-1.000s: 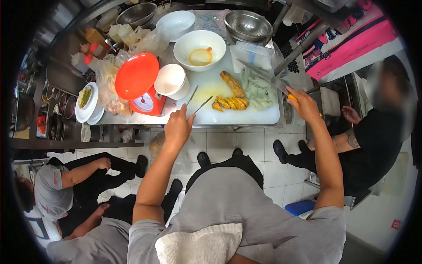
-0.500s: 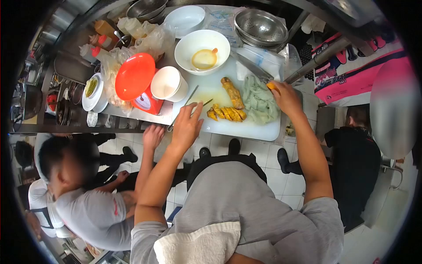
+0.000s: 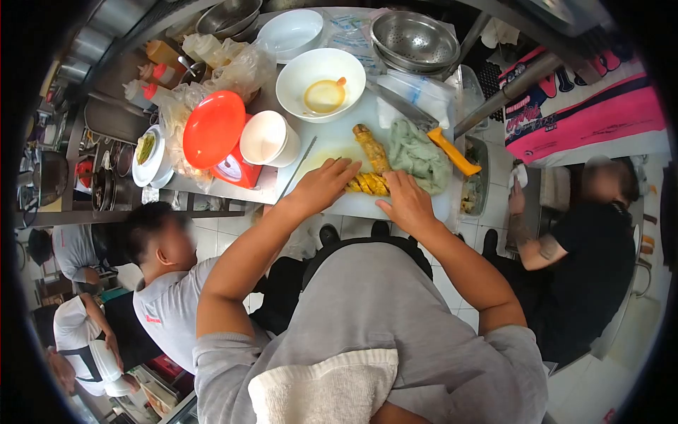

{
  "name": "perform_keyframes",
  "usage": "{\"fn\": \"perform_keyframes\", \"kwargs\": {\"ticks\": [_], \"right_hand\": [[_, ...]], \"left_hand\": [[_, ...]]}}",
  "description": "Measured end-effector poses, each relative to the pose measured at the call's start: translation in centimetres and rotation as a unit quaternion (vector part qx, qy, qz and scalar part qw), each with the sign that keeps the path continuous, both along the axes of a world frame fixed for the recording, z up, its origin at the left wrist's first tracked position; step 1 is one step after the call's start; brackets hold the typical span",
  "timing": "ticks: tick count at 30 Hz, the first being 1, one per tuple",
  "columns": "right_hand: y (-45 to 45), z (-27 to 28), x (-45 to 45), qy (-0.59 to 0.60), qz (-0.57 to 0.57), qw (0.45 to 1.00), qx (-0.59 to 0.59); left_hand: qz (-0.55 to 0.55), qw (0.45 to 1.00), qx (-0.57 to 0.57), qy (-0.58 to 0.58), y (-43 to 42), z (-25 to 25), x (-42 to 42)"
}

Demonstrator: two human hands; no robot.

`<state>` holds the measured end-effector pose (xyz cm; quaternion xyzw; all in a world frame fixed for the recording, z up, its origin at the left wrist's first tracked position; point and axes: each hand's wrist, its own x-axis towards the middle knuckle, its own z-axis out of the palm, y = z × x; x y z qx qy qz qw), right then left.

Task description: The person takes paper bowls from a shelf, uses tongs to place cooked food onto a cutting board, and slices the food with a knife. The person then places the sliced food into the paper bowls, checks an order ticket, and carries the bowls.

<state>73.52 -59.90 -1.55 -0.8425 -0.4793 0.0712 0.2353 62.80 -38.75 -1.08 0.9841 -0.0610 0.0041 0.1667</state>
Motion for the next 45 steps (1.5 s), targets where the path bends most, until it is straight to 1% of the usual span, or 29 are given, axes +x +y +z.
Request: {"fn": "perform_keyframes", "kwargs": {"ticks": [2, 5, 7, 8, 10, 15, 18, 20, 21, 23, 24, 26, 27, 28, 29, 30, 32, 35, 37, 38, 39, 42, 43, 44, 45], "right_hand": [[0.4, -0.2, -0.1, 0.02, -0.012, 1.0, -0.008], [0.8, -0.3, -0.5, 0.029, -0.019, 0.999, -0.01], [1.1, 0.0, -0.8, -0.007, -0.014, 1.0, 0.005], [1.3, -0.1, -0.9, -0.007, -0.015, 1.0, 0.003], [1.6, -0.4, -1.1, -0.055, -0.008, 0.998, 0.028], [2.0, -1.1, -1.9, -0.024, -0.039, 0.999, 0.019], [2.2, -0.5, -2.0, -0.018, -0.049, 0.999, 0.008], [2.6, -0.1, -2.2, -0.024, -0.051, 0.998, 0.003], [2.8, 0.0, -2.4, -0.032, -0.053, 0.998, 0.009], [3.0, -0.3, -2.5, -0.042, -0.053, 0.998, 0.017], [3.1, -0.8, -2.6, -0.039, -0.05, 0.998, 0.017], [3.6, -1.1, -2.8, -0.039, -0.037, 0.998, 0.024], [3.6, -1.1, -2.8, -0.027, -0.046, 0.998, 0.017], [3.5, -1.1, -2.8, -0.014, -0.055, 0.998, 0.01], [3.3, -1.2, -2.5, -0.022, -0.048, 0.998, 0.023], [3.2, -0.7, -2.6, -0.022, -0.039, 0.999, 0.028], [3.5, 1.3, -2.5, -0.01, -0.045, 0.999, 0.0], [5.2, 3.8, -2.0, -0.019, -0.011, 0.999, 0.03], [7.5, 5.8, -1.6, -0.035, 0.029, 0.998, 0.054], [9.1, 6.6, -1.4, -0.038, 0.033, 0.997, 0.057], [10.8, 7.3, -1.2, -0.048, 0.072, 0.994, 0.062], [16.7, 9.2, -0.7, -0.076, 0.159, 0.983, 0.056], [18.6, 9.6, -0.7, -0.083, 0.177, 0.98, 0.039], [20.4, 10.1, -0.6, -0.091, 0.194, 0.976, 0.021], [22.2, 10.5, -0.3, -0.095, 0.195, 0.976, 0.024]], "left_hand": [[-0.034, 0.999, -0.01, -0.019, 0.1, -0.8, 0.4], [-0.044, 0.998, -0.008, -0.035, 0.0, -1.4, 0.5], [-0.04, 0.999, -0.014, -0.019, -0.1, -1.3, 0.5], [-0.034, 0.999, -0.016, -0.003, -0.2, -1.1, 0.6], [-0.034, 0.999, -0.028, -0.004, -0.3, -1.0, 0.6], [-0.025, 0.998, -0.059, -0.007, -0.3, -1.6, 0.2], [-0.01, 0.998, -0.058, -0.016, -0.6, -1.2, -0.1], [0.023, 0.999, 0.009, -0.024, -0.9, -0.7, -0.2], [0.025, 0.999, 0.009, -0.024, -0.9, -0.6, -0.2], [0.038, 0.999, 0.025, 0.022, -0.9, -0.6, 0.1], [0.041, 0.999, 0.025, 0.021, -1.0, -0.9, 0.1], [0.003, 1.0, 0.01, 0.01, -0.8, -2.0, 0.3], [0.001, 1.0, -0.001, -0.024, -0.7, -2.6, 0.2], [0.011, 1.0, 0.006, -0.026, -0.8, -2.1, -0.1], [0.014, 0.999, -0.019, -0.023, -0.9, -1.7, -0.4], [0.016, 0.999, -0.047, -0.019, -1.2, -1.1, -0.7], [0.032, 0.998, -0.045, -0.027, -1.1, 0.7, -1.1], [0.048, 0.996, -0.048, -0.06, -0.2, 3.2, -1.7], [0.099, 0.99, -0.043, -0.085, 1.5, 6.1, -2.8], [0.103, 0.99, -0.04, -0.088, 2.5, 7.1, -3.4], [0.137, 0.984, -0.036, -0.106, 3.6, 8.1, -4.0], [0.208, 0.97, -0.036, -0.125, 7.5, 9.2, -5.3], [0.23, 0.963, -0.037, -0.136, 8.6, 9.2, -5.5], [0.229, 0.963, -0.033, -0.139, 9.2, 8.9, -5.6], [0.267, 0.953, -0.049, -0.136, 9.8, 8.5, -5.5]]}}
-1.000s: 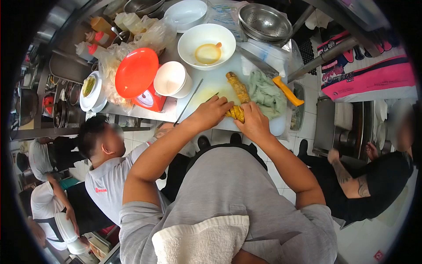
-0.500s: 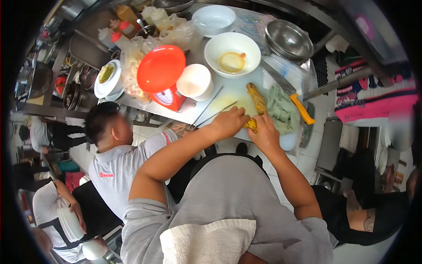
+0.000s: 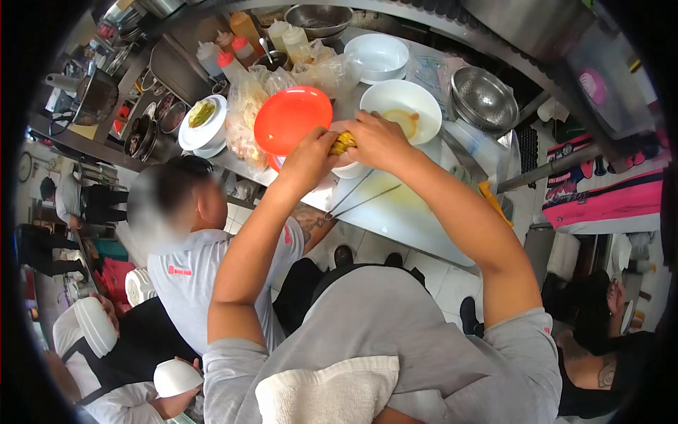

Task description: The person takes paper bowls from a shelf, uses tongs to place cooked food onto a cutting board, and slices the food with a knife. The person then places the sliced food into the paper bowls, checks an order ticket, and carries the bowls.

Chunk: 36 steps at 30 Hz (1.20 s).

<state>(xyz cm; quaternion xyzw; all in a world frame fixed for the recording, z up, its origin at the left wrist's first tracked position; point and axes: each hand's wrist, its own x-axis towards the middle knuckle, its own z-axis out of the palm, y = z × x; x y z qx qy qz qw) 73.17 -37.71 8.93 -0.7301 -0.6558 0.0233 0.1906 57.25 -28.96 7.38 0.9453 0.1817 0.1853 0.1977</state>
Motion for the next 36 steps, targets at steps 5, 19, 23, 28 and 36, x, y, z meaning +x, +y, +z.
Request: {"fn": "perform_keyframes", "kwargs": {"ticks": [5, 19, 23, 28, 36], "right_hand": [[4.8, -3.6, 1.6, 0.039, 0.079, 0.987, -0.135], [-13.8, -2.7, 5.6, 0.272, -0.082, 0.958, 0.022], [-22.9, -6.1, 5.6, 0.309, -0.208, 0.928, 0.001], [-27.7, -6.4, 2.1, 0.312, -0.312, 0.896, -0.042], [-26.3, -5.2, -1.8, 0.239, -0.361, 0.901, -0.024]], "left_hand": [[0.102, 0.994, -0.03, -0.035, -2.2, -1.5, 0.8], [0.133, 0.979, -0.029, -0.151, -4.8, -0.2, -4.2], [0.164, 0.966, -0.147, -0.132, -7.7, 0.0, -6.2], [0.083, 0.986, -0.088, -0.115, -7.2, -6.9, -5.0], [0.026, 0.997, -0.067, -0.009, -7.3, -10.8, -2.4]]}}
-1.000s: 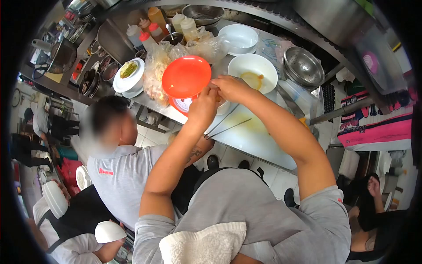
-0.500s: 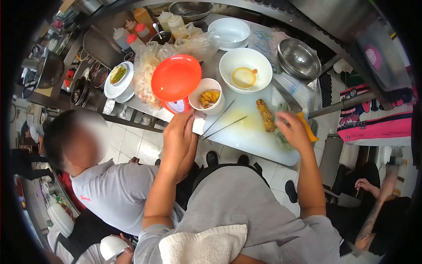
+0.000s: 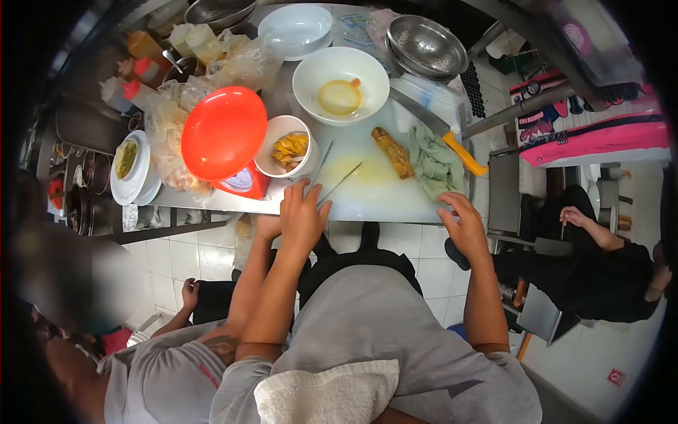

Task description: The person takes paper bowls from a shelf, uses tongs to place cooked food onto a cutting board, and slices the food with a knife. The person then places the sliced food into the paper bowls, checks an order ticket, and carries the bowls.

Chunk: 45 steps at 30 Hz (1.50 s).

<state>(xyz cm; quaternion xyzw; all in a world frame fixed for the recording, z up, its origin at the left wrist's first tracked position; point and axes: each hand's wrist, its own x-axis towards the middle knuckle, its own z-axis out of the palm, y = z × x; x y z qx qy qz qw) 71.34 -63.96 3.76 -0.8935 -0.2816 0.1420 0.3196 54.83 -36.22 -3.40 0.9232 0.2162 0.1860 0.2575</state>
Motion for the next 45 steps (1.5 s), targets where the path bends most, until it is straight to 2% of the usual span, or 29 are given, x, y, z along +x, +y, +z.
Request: {"fn": "perform_keyframes", "kwargs": {"ticks": [4, 7, 9, 11, 13, 15, 16, 18, 19, 21, 23, 25, 27, 28, 31, 32, 36, 40, 45], "right_hand": [[0.9, 0.2, -0.5, 0.005, 0.007, 0.999, 0.036], [3.5, -0.1, -0.2, 0.002, 0.055, 0.997, 0.055], [5.8, -0.9, 0.4, -0.051, 0.159, 0.978, 0.127], [9.6, 0.4, 0.3, -0.039, 0.193, 0.971, 0.133], [14.1, -0.2, 0.6, -0.124, 0.245, 0.947, 0.168], [18.9, -0.6, 0.2, -0.228, 0.269, 0.889, 0.293], [20.5, -0.3, 0.2, -0.229, 0.273, 0.885, 0.299], [22.5, 0.2, 0.1, -0.302, 0.382, 0.84, 0.238], [23.0, -0.5, 0.6, -0.305, 0.385, 0.837, 0.243], [23.2, -1.7, 1.4, -0.33, 0.45, 0.821, 0.117], [21.6, -1.8, 2.2, -0.332, 0.455, 0.817, 0.125], [19.8, -1.9, 2.7, -0.331, 0.463, 0.811, 0.134], [18.1, -1.8, 2.6, -0.317, 0.403, 0.852, 0.102], [17.5, -1.6, 2.7, -0.319, 0.407, 0.849, 0.106], [15.9, -1.1, 2.6, -0.278, 0.394, 0.868, 0.115], [15.6, -1.2, 2.6, -0.255, 0.397, 0.874, 0.117], [14.6, -0.9, 2.3, -0.222, 0.403, 0.878, 0.13], [14.0, -0.4, 2.1, -0.202, 0.389, 0.889, 0.135], [13.5, 0.0, 2.3, -0.241, 0.331, 0.888, 0.209]], "left_hand": [[0.002, 0.998, 0.057, -0.002, -0.6, -0.5, 0.1], [0.023, 0.993, 0.115, -0.013, -0.8, -1.9, 0.1], [-0.002, 0.993, 0.113, -0.016, -1.6, -2.3, -0.1], [0.013, 0.989, 0.144, -0.036, -3.4, -0.1, -0.8], [0.04, 0.997, 0.068, 0.001, -5.3, 0.7, -2.1], [0.053, 0.996, 0.07, 0.008, -7.1, 2.1, -3.4], [0.09, 0.996, 0.019, -0.015, -8.0, 2.4, -4.2], [0.15, 0.987, -0.047, -0.039, -9.3, 2.3, -6.2], [0.154, 0.986, -0.042, -0.043, -9.7, 2.4, -7.3], [0.277, 0.941, -0.195, -0.013, -10.7, 2.8, -9.3], [0.309, 0.92, -0.231, -0.073, -11.4, 3.8, -10.4], [0.319, 0.91, -0.254, -0.08, -11.3, 3.4, -11.5], [0.327, 0.89, -0.296, -0.113, -11.1, 2.5, -12.2], [0.319, 0.884, -0.312, -0.138, -10.7, 2.4, -12.0], [0.307, 0.871, -0.353, -0.151, -9.2, 3.2, -10.3], [0.303, 0.857, -0.401, -0.111, -8.6, 4.1, -9.8], [0.237, 0.9, -0.327, -0.165, -6.6, 3.3, -7.3], [0.208, 0.896, -0.352, -0.171, -5.8, 3.2, -6.0], [0.234, 0.898, -0.354, -0.12, -5.4, 2.0, -6.1]]}}
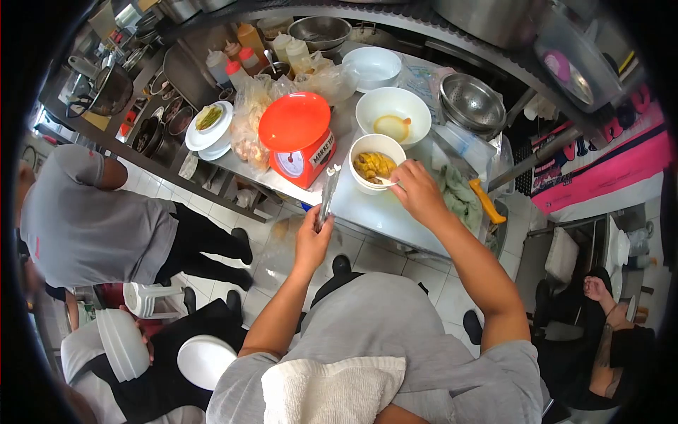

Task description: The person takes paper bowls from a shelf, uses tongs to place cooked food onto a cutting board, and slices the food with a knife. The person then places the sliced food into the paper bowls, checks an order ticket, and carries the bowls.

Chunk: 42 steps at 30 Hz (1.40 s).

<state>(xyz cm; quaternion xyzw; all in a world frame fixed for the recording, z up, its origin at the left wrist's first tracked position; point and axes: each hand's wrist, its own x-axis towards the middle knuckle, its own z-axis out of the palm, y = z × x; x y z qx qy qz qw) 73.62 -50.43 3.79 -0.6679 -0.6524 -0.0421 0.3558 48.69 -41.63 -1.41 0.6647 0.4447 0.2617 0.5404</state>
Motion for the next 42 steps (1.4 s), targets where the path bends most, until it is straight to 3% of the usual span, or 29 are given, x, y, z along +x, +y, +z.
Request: {"fn": "perform_keyframes", "kwargs": {"ticks": [11, 19, 22, 28, 32, 34, 37, 41, 42], "right_hand": [[0.6, 1.4, 0.0, 0.021, -0.018, 1.0, 0.007], [3.6, 8.6, -0.7, 0.111, 0.002, 0.993, 0.048], [8.0, 9.6, -1.4, 0.086, 0.029, 0.992, 0.091], [18.4, 6.5, -5.2, 0.026, 0.06, 0.988, 0.14], [19.5, 4.0, -5.2, 0.008, 0.043, 0.992, 0.117], [16.9, 5.2, -4.9, 0.138, 0.073, 0.981, 0.116], [8.8, 5.6, -1.2, 0.199, 0.032, 0.976, 0.079], [-0.8, -2.5, 1.9, 0.444, -0.133, 0.882, -0.085], [-1.7, -3.7, 1.3, 0.446, -0.135, 0.881, -0.084]], "left_hand": [[0.016, 0.999, -0.003, -0.036, -0.7, -1.6, -1.7], [0.037, 0.999, 0.018, -0.012, -1.4, -2.8, -2.8], [0.025, 0.998, 0.059, 0.003, -1.6, -2.7, -2.9], [-0.015, 0.992, 0.122, 0.028, -2.6, -1.8, -2.5], [-0.042, 0.991, 0.12, 0.032, -3.2, -1.0, -2.6], [-0.05, 0.991, 0.123, 0.034, -3.4, -1.3, -3.1], [-0.048, 0.989, 0.133, 0.047, -3.7, -1.5, -4.0], [-0.035, 0.992, 0.103, 0.058, -3.9, -2.2, -4.6], [-0.034, 0.994, 0.093, 0.054, -4.0, -2.6, -4.6]]}}
